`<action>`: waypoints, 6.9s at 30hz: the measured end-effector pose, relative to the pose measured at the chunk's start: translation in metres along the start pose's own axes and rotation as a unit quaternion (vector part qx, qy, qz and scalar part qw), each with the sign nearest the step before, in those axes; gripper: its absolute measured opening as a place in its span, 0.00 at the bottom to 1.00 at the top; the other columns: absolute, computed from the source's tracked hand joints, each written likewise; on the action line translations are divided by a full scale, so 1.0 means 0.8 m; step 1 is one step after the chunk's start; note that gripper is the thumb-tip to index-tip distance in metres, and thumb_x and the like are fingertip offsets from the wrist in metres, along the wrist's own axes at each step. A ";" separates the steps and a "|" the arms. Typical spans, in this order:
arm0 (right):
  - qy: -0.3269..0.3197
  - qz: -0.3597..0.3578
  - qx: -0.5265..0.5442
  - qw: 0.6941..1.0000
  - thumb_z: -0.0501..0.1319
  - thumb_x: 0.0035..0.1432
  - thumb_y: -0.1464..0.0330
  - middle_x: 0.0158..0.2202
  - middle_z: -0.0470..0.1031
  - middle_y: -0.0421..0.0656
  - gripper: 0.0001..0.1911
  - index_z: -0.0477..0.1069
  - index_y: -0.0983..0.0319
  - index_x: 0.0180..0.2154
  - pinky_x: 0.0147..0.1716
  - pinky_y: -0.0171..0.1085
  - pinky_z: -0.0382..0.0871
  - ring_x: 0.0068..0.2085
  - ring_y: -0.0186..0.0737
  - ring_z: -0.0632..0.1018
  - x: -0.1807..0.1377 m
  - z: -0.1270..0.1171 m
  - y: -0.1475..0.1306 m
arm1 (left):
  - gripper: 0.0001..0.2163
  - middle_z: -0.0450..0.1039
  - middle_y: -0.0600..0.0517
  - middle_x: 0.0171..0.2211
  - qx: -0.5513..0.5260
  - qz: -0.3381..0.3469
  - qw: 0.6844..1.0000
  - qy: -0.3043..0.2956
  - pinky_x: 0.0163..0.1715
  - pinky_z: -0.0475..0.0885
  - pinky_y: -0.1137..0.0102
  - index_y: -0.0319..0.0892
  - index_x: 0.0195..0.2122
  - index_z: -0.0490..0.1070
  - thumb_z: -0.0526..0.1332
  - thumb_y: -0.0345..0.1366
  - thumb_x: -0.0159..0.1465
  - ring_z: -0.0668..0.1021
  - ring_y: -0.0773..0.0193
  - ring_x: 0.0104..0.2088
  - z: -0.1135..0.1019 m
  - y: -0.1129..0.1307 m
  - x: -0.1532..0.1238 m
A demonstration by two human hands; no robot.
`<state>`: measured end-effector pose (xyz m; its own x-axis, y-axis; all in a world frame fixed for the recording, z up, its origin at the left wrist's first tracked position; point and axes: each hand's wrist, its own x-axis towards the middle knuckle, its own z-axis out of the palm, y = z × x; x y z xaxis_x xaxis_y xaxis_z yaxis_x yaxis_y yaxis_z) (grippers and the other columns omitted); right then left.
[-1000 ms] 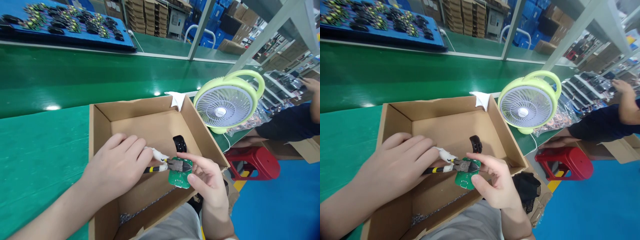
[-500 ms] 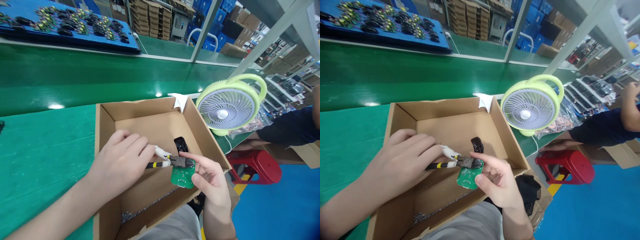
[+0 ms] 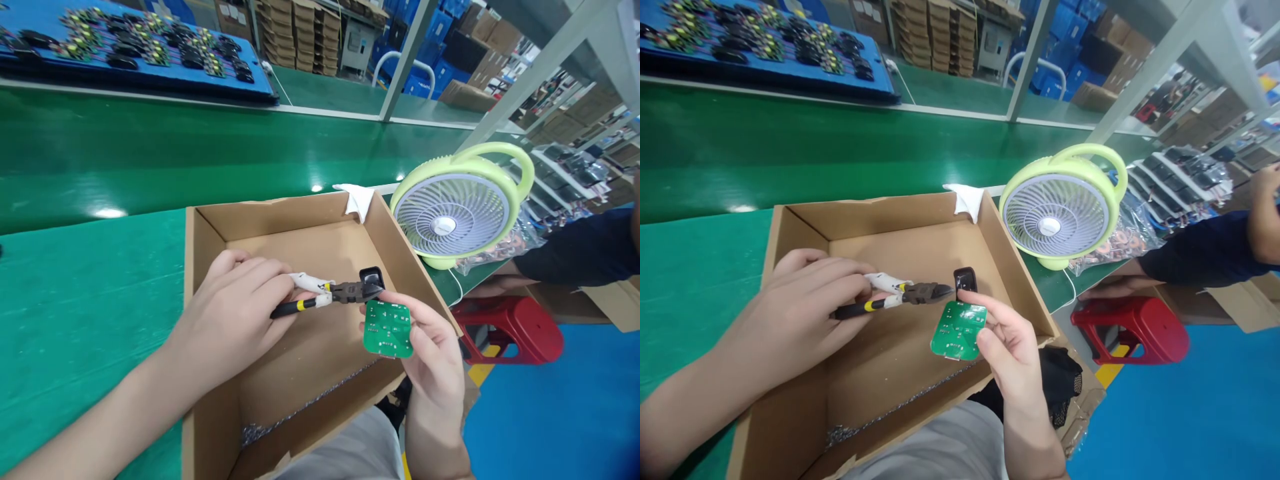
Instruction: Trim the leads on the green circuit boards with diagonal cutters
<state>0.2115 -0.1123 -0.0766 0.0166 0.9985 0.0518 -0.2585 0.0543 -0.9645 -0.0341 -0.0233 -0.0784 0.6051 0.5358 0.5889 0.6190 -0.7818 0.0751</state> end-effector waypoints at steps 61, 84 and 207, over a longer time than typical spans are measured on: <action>0.029 0.002 -0.056 0.998 0.67 0.66 0.62 0.38 0.87 0.44 0.15 0.82 0.55 0.52 0.31 0.35 0.82 0.30 0.40 0.84 -0.011 -0.010 0.005 | 0.16 0.69 0.48 0.25 0.116 0.099 0.988 -0.036 0.31 0.62 0.58 0.46 0.28 0.68 0.49 0.33 0.73 0.70 0.54 0.28 -0.010 0.010 0.000; 0.030 0.019 -0.010 0.999 0.70 0.62 0.62 0.36 0.87 0.44 0.13 0.84 0.56 0.49 0.32 0.33 0.84 0.33 0.43 0.87 -0.004 -0.005 -0.004 | 0.13 0.79 0.44 0.37 0.028 0.025 0.999 -0.010 0.35 0.62 0.59 0.40 0.34 0.70 0.53 0.38 0.74 0.79 0.53 0.36 0.002 0.008 0.002; -0.021 -0.104 -0.272 0.956 0.63 0.67 0.61 0.56 0.69 0.46 0.09 0.81 0.54 0.44 0.38 0.33 0.79 0.44 0.43 0.80 0.038 -0.021 -0.041 | 0.23 0.81 0.41 0.30 -0.887 -0.229 0.401 0.009 0.33 0.70 0.65 0.42 0.21 0.61 0.55 0.54 0.66 0.82 0.51 0.29 -0.021 0.019 0.022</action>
<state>0.2370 -0.0835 -0.0478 -0.0295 0.9659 0.2573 0.2874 0.2547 -0.9233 -0.0224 -0.0309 -0.0533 0.6180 0.7628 0.1903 -0.6758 0.3919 0.6243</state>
